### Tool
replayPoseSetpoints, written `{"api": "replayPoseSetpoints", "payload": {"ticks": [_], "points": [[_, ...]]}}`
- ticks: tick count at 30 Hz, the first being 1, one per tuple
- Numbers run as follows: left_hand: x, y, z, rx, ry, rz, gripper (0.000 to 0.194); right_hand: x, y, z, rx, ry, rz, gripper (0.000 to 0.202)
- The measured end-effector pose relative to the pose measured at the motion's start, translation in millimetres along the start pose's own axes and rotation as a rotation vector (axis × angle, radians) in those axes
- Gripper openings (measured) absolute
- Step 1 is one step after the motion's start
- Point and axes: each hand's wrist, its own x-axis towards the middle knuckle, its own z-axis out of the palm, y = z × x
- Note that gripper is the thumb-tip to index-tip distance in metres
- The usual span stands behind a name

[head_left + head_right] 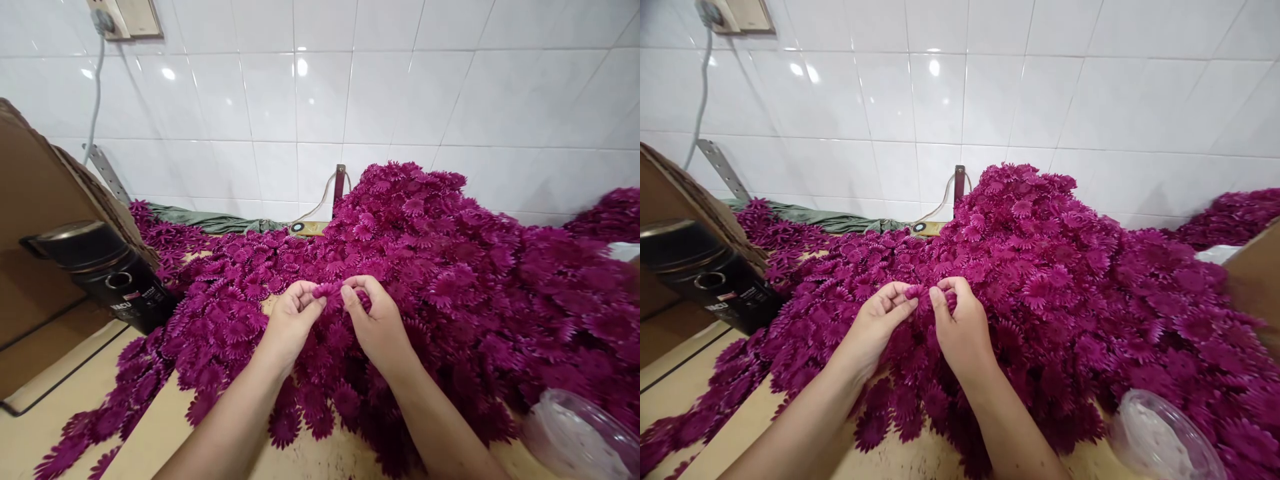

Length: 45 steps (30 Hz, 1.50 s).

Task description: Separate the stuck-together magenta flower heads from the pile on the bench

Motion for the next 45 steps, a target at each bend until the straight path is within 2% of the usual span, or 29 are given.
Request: {"api": "replayPoseSetpoints", "payload": {"ticks": [4, 7, 14, 19, 25, 27, 31, 32, 33, 35, 37, 38, 40, 45], "points": [[-0.5, 4.0, -2.0, 0.074, -0.048, 0.033, 0.027, -3.2, -11.2, -11.6, 0.019, 0.001, -0.067, 0.014], [-1.6, 7.2, -3.6, 0.126, -0.088, 0.04, 0.029, -6.4, -19.1, -13.6, 0.047, -0.052, -0.084, 0.013], [0.1, 6.4, -9.4, 0.211, -0.121, 0.024, 0.031, -5.6, -20.0, -7.5, 0.153, -0.212, 0.013, 0.017], [-2.8, 4.7, -11.8, 0.176, -0.154, 0.0, 0.032, -2.2, -14.6, -4.3, 0.206, -0.234, -0.013, 0.008], [-11.8, 13.9, -11.1, 0.181, -0.163, -0.011, 0.03, -4.9, -13.6, 0.2, 0.324, -0.221, 0.121, 0.016], [-13.6, 18.5, -15.3, 0.166, -0.149, -0.006, 0.031, 0.9, -11.8, -6.8, 0.324, -0.138, 0.134, 0.017], [-16.1, 26.1, -38.8, 0.059, -0.015, 0.007, 0.031, 19.4, -2.3, -40.0, 0.433, 0.314, 0.146, 0.021], [-16.3, 26.4, -45.1, 0.047, 0.039, 0.024, 0.032, 21.5, -0.7, -47.6, 0.436, 0.346, 0.149, 0.022], [-16.3, 25.9, -50.2, 0.06, 0.064, 0.023, 0.031, 21.7, -0.3, -52.7, 0.408, 0.306, 0.156, 0.021], [-15.1, 22.8, -54.6, 0.129, 0.055, 0.025, 0.029, 17.1, -2.8, -54.0, 0.332, 0.116, 0.156, 0.02], [-12.9, 19.0, -51.7, 0.235, -0.021, 0.035, 0.024, 9.3, -7.6, -45.8, 0.274, -0.062, 0.144, 0.018], [-11.6, 17.5, -48.9, 0.285, -0.06, 0.047, 0.021, 5.8, -9.8, -40.5, 0.258, -0.112, 0.136, 0.018], [-9.2, 15.9, -43.1, 0.348, -0.098, 0.069, 0.017, 1.1, -11.7, -32.0, 0.247, -0.146, 0.132, 0.017], [-6.2, 15.2, -35.5, 0.263, -0.032, 0.057, 0.02, -0.7, -5.4, -30.0, 0.352, -0.212, 0.26, 0.027]]}}
